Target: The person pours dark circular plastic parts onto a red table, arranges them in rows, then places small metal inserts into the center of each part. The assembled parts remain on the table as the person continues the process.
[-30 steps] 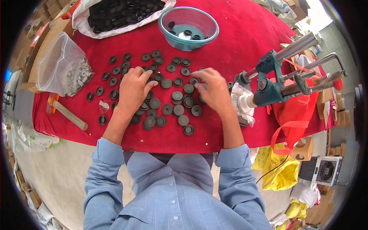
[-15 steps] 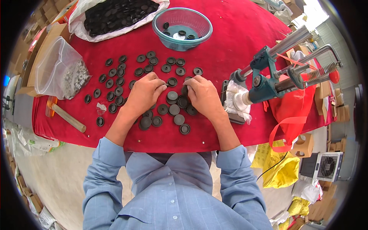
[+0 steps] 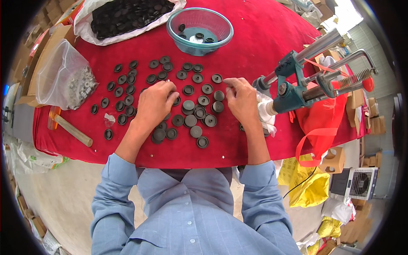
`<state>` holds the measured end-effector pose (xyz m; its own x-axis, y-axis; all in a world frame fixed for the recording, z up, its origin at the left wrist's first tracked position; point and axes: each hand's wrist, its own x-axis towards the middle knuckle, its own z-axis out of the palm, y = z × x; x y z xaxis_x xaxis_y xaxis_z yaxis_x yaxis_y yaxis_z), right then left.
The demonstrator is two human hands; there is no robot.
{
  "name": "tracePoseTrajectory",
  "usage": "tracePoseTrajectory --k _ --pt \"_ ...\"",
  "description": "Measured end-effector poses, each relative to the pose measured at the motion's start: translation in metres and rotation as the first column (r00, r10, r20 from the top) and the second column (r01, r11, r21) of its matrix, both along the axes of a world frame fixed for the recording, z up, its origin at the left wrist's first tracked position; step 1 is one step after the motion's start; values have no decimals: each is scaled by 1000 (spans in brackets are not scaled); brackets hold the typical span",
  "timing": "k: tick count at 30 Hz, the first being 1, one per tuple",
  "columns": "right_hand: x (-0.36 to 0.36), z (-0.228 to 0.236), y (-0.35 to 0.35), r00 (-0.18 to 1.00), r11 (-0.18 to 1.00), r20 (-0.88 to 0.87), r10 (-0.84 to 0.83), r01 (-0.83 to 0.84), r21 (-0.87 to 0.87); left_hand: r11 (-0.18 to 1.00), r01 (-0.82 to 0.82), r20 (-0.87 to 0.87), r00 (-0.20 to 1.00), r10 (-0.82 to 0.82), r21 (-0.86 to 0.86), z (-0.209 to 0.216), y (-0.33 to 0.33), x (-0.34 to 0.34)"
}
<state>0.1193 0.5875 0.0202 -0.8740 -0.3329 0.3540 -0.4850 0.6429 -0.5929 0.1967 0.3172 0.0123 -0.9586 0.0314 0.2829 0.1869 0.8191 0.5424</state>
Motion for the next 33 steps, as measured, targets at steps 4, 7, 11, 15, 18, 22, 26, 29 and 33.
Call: tracePoseTrajectory --k 4,7,11,15,18,22,26,29,33 --pt "9 2 -5 987 985 157 36 -61 160 978 199 10 980 -200 57 2 17 6" --pt "6 -7 -8 986 986 165 6 -33 161 969 243 24 969 -244 51 -5 21 2" --pt "1 -6 -6 981 992 193 4 -29 124 966 258 14 966 -258 -4 -6 20 2" --pt "4 -11 -2 999 987 36 38 -43 152 942 282 -40 955 -294 -181 -4 23 5" --pt "7 -10 1 997 990 -4 78 -77 116 936 292 -27 953 -303 -199 -3 23 4" --pt "10 8 2 982 997 186 42 -28 -78 951 302 4 953 -303 -65 2 17 1" --pt "-2 6 14 957 963 287 31 48 -264 962 242 10 969 -245 126 12 8 -3" --pt "-5 0 14 998 995 -1 -59 59 -82 968 193 -14 981 -193 159 11 6 -7" --pt "0 -13 10 973 966 -225 -43 98 241 965 175 -17 984 -175 197 6 6 -6"
